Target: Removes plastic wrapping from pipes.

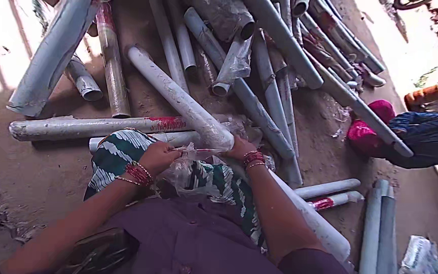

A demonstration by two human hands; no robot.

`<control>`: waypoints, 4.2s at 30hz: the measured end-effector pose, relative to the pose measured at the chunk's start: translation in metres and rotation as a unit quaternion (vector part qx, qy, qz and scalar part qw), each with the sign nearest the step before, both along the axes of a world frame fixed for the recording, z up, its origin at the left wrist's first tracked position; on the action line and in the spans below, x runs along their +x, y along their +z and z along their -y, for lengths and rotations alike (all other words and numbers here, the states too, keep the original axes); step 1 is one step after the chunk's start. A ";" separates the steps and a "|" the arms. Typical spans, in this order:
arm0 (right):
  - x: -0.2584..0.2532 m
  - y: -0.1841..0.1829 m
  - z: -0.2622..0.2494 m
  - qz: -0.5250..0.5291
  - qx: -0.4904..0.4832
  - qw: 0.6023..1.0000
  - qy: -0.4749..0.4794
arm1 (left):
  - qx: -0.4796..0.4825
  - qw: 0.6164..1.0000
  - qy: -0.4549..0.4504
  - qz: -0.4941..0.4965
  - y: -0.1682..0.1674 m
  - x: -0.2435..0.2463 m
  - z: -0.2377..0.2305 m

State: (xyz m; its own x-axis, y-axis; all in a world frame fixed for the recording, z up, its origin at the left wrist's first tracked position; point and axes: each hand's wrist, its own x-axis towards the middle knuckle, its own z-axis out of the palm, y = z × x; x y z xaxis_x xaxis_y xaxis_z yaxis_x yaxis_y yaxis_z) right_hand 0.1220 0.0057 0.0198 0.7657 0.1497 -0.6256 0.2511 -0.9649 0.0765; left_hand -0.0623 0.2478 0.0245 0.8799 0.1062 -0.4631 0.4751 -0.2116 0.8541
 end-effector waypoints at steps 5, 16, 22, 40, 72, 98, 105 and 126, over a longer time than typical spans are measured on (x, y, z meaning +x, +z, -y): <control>-0.028 0.004 -0.009 0.051 -0.003 0.999 0.006 | 0.262 0.952 -0.160 -0.009 0.042 0.049 -0.004; -0.067 -0.027 0.029 0.227 0.330 0.886 0.232 | 0.099 0.984 -0.119 -0.089 -0.023 0.119 0.043; -0.097 0.010 -0.006 0.042 0.120 0.941 0.314 | -0.090 0.977 -0.063 -0.181 -0.060 0.112 0.058; 0.064 -0.020 -0.040 0.030 0.191 0.979 -0.060 | 0.109 0.907 -0.372 -0.166 -0.036 0.137 0.059; 0.088 -0.010 0.006 -0.004 0.255 0.853 -0.455 | 0.199 0.882 -0.181 0.388 -0.117 0.133 0.067; -0.078 0.046 0.072 0.062 -0.047 0.997 0.023 | -0.141 0.976 -0.120 -0.118 -0.056 0.114 0.121; -0.016 0.041 0.110 -0.040 0.049 0.998 -0.019 | 0.065 0.954 -0.266 -0.123 -0.042 0.093 0.001; -0.098 0.039 0.050 0.101 -0.065 0.993 0.023 | -0.134 0.963 -0.106 -0.210 -0.048 0.125 0.088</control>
